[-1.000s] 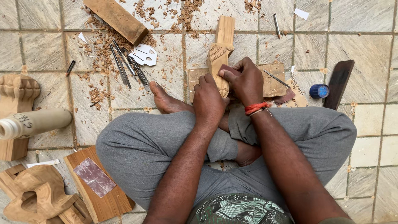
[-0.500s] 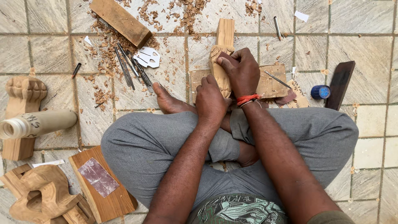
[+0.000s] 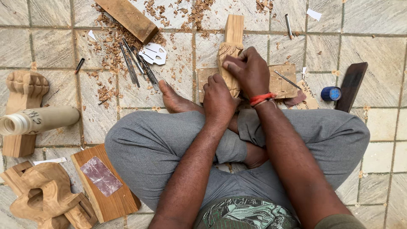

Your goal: The person sits cross-legged on a tiled floor and carves a wooden piece shaped like a foot using a chisel and sandpaper. They alternate between carving with the chisel and smoothing the surface with sandpaper, rotating the piece to work on different sides.

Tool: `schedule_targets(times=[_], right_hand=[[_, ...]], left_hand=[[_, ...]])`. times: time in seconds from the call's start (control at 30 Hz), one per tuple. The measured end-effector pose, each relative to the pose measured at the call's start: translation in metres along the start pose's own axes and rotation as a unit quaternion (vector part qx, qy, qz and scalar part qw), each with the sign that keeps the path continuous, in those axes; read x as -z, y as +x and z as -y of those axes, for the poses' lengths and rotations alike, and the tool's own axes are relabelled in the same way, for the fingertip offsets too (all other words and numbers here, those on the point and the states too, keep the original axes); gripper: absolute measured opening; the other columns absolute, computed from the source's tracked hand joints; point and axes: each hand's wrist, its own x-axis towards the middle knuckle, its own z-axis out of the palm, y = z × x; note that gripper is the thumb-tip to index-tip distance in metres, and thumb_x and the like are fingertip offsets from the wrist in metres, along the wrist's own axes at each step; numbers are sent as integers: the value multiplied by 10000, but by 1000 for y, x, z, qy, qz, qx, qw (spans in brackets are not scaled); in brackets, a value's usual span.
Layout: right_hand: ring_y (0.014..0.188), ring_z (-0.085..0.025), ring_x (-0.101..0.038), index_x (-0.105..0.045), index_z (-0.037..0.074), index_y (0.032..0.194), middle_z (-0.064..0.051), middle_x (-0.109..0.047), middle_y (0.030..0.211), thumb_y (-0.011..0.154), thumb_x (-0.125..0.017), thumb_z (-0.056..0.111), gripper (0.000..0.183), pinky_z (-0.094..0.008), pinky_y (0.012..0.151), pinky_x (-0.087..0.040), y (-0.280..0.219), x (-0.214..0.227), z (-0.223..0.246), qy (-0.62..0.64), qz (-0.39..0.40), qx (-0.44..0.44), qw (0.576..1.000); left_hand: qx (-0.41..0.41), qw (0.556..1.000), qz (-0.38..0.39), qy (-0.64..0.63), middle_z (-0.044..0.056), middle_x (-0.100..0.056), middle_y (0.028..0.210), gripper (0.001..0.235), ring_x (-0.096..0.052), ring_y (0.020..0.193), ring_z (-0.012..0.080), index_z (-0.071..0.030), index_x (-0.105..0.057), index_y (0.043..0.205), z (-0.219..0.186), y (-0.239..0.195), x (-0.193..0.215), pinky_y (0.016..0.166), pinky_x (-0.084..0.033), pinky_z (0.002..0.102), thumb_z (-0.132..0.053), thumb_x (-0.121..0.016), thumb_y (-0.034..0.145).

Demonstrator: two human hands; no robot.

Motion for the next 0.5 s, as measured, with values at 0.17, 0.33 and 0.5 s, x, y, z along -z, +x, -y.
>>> schedule_targets(times=[0.17,0.33,0.5], right_hand=[[662,-196,-683,-622,67,868,-98,-704,766,800,-927,415,468,-369,569,-521,0,1,-8,-22,8,-21,999],[657,-185,-687,-604,72,889,-89,-703,766,803,-920,435,489,-348,547,-527,-9,0,-11,11,-43,-51,998],[631,-191,-682,-601,94,871,-101,-707,760,782,-905,446,474,-348,537,-533,-5,-6,-15,-6,64,-88,994]], left_hand=[[-1,1000,-4,14,233,-530,1216,853,-601,1101,373,49,-440,1210,-2,2,-2,920,-578,429,-226,-990,619],[4,1000,12,11,232,-534,1178,847,-611,1091,369,54,-437,1202,-2,0,1,918,-571,434,-262,-986,639],[-3,999,2,33,231,-538,1194,840,-613,1088,363,52,-449,1181,0,-2,-2,889,-582,421,-265,-988,620]])
